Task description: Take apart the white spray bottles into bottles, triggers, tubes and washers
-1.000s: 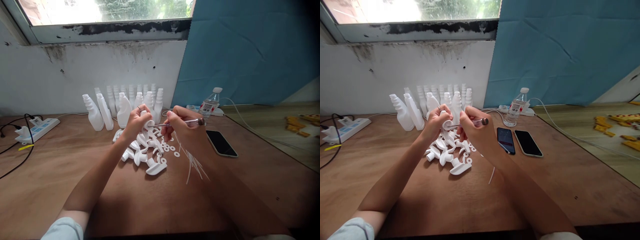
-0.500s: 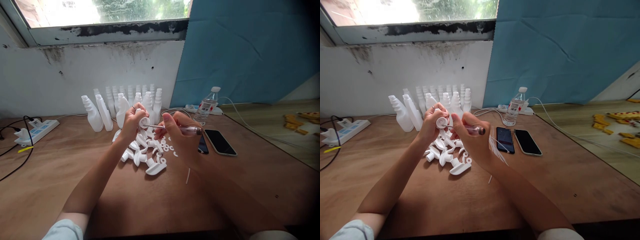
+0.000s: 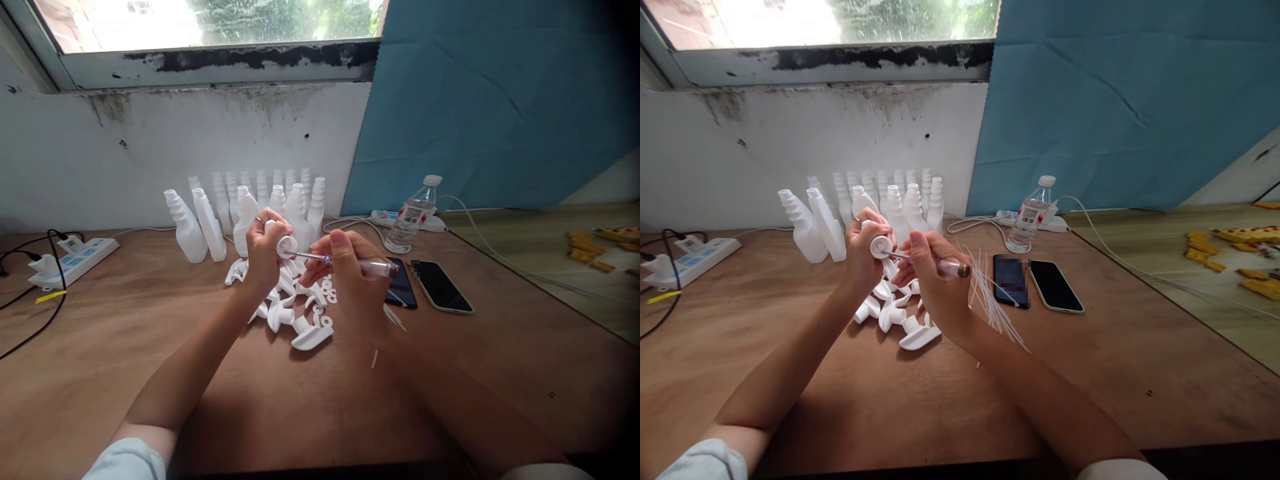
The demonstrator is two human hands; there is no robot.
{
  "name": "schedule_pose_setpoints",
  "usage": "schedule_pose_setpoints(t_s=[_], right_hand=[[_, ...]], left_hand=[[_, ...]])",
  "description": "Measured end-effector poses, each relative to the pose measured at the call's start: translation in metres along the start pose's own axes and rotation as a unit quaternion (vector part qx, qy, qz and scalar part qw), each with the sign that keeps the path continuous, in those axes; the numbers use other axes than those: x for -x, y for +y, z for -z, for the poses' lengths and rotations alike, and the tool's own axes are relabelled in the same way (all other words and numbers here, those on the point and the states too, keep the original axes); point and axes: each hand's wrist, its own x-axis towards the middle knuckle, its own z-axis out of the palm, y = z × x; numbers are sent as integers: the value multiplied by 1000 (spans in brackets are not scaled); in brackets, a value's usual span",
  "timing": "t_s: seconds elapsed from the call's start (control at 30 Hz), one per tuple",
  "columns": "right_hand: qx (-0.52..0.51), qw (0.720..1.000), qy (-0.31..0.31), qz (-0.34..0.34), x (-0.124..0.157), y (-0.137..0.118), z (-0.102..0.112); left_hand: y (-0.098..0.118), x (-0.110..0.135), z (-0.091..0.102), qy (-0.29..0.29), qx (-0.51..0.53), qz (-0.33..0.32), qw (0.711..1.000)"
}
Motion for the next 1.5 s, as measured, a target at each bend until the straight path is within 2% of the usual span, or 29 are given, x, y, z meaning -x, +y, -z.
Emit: schedule_pose_setpoints(t_s=[0.13, 0.2, 0.3, 0.37, 0.43, 0.53, 0.6, 0.77, 0.83, 1.0, 1.13, 1.2, 1.23, 1.3, 1.37, 1.43, 1.5], right_hand=[[-43, 997, -43, -41, -4, 0, -2], [-33, 998, -43, -27, -3, -1, -2], [17, 997, -51, 50, -1, -1, 1], [63, 988, -94, 109, -3, -2, 7], [118, 968, -149, 164, -8, -3, 13], [175, 932, -198, 247, -16, -4, 21], [176, 921, -206, 279, -19, -4, 23], [120, 943, -176, 256, -16, -1, 19], [116, 939, -166, 279, -13, 0, 17], [184, 883, -151, 405, -7, 2, 13], [266, 796, -116, 531, -8, 6, 11], [291, 767, -107, 561, -9, 9, 9], [293, 766, -103, 562, -9, 10, 8], [272, 796, -89, 534, -9, 11, 7], [227, 858, -75, 454, -7, 11, 6], [173, 924, -60, 335, -5, 10, 5], [133, 961, -50, 237, -3, 8, 5]], left_hand=[[-3, -1, 1, 27, 13, -19, 999], [-3, -2, 1, 33, 22, -27, 999], [-1, -3, 1, 26, 37, -31, 999], [2, -3, 1, 15, 41, -22, 999], [4, -4, 1, 2, 40, -5, 999], [7, -4, 0, -14, 41, 21, 999], [8, -4, -1, -27, 49, 32, 998], [11, -2, -2, -66, 99, 61, 991], [12, -1, -3, -62, 119, 65, 989], [11, 1, -5, -43, 123, 62, 989], [6, 1, -4, 0, 100, 63, 993], [3, 1, -3, 23, 89, 56, 994], [2, 1, -3, 30, 84, 51, 995], [0, 1, -3, 39, 77, 38, 996], [-1, 1, -3, 48, 75, 24, 996], [-2, 1, -3, 56, 71, 12, 996], [-2, 0, -3, 60, 63, 3, 996]])
